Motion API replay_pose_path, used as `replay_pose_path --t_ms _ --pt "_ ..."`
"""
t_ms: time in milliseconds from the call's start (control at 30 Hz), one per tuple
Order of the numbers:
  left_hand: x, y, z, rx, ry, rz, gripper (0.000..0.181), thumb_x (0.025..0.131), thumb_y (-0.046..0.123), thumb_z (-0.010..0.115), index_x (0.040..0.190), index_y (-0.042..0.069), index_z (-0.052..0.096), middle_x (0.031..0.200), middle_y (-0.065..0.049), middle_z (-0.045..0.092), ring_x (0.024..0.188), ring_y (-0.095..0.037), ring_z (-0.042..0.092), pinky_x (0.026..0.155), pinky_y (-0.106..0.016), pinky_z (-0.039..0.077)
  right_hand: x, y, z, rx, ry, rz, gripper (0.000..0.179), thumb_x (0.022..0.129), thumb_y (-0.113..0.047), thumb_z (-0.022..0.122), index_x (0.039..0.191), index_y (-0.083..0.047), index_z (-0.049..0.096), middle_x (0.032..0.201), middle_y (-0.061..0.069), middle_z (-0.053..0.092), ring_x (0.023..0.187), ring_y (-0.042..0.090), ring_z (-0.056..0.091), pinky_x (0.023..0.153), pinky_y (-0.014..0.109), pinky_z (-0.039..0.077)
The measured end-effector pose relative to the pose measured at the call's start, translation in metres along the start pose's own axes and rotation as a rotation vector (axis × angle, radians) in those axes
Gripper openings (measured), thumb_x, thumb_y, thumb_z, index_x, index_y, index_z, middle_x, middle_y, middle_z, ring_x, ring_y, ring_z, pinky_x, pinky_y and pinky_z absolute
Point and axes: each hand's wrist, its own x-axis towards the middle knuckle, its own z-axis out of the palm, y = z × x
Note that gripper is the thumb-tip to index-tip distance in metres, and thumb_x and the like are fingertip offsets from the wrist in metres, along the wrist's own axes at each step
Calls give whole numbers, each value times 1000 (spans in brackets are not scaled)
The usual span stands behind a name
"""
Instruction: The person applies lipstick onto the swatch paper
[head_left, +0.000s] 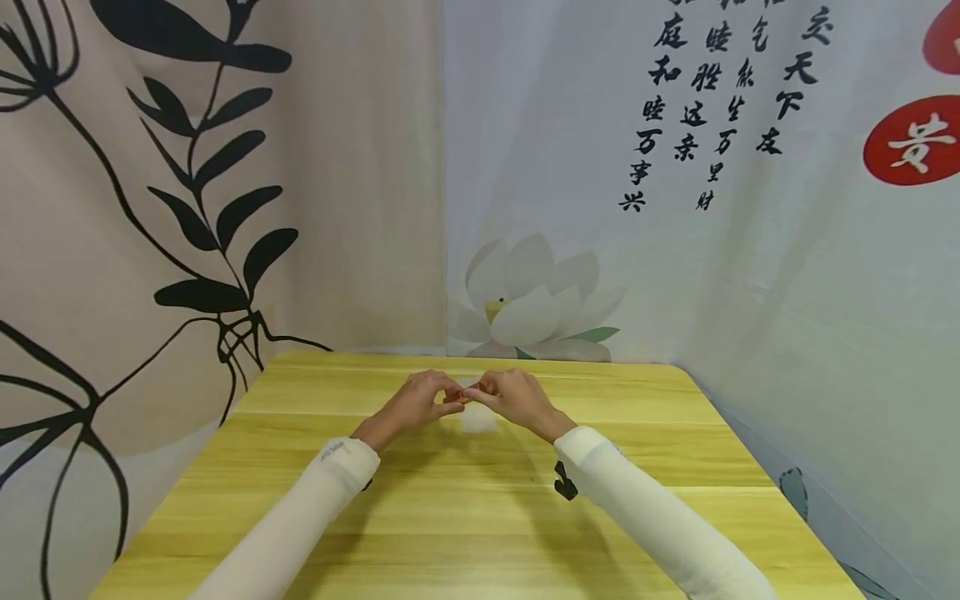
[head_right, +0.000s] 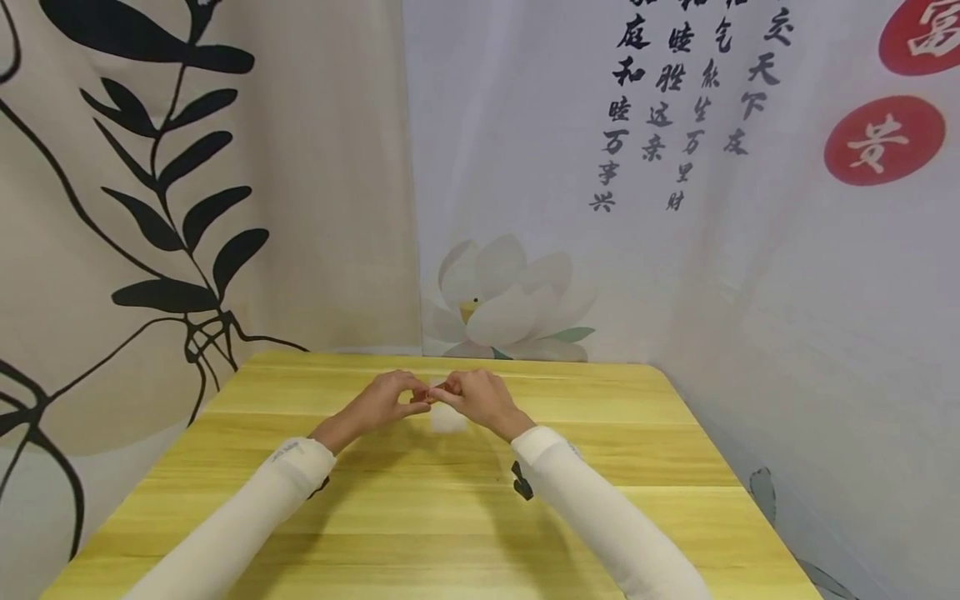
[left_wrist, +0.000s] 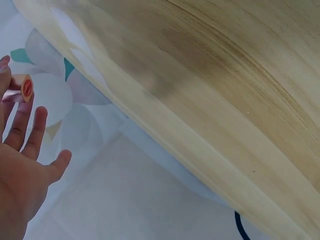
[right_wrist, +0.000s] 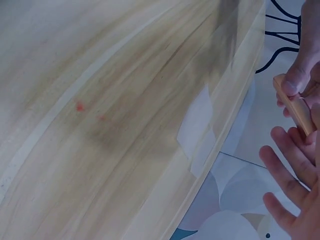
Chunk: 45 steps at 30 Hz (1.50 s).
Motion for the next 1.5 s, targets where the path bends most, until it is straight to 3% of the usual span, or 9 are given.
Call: replay_pose_path --t_ms 233,533,833,1067,1267,1500 --pt "-1 0 2 6 2 -3 10 91 28 82 97 21 78 84 13 68 80 -11 62 74 -34 49 -1 -1 0 8 -8 -4 31 102 -46 64 107 -19 79 91 -4 78 43 3 39 45 22 39" --pt "-3 0 3 -2 8 11 12 91 26 82 102 21 79 84 13 68 78 -8 58 73 -33 48 -2 -2 1 12 -15 -19 29 102 -45 65 105 -19 78 91 -5 78 44 2 43 46 20 39" --pt "-6 4 3 -22 11 19 13 92 23 82 103 18 79 88 7 71 81 -14 63 76 -38 50 -5 -1 1 18 -12 -60 27 103 -41 64 105 -18 78 90 -3 78 44 2 44 47 20 40" --pt "-5 4 1 -37 3 14 7 93 21 80 98 16 77 89 6 72 82 -19 66 75 -39 51 -6 -1 -3 -5 -28 -72 26 101 -39 68 114 -17 76 95 -3 78 59 -1 58 50 19 41" --pt "-5 4 2 -36 -3 11 7 94 22 80 98 17 77 89 7 72 83 -17 67 78 -40 52 -7 0 -4 4 -33 -88 27 101 -37 68 117 -16 75 95 -2 77 60 1 58 49 20 37" --pt "-6 3 5 -69 5 20 7 94 23 79 97 16 78 89 9 70 83 -11 64 75 -35 52 -8 1 -4 22 -20 -103 28 101 -35 69 120 -14 73 97 -1 77 75 8 69 60 22 50"
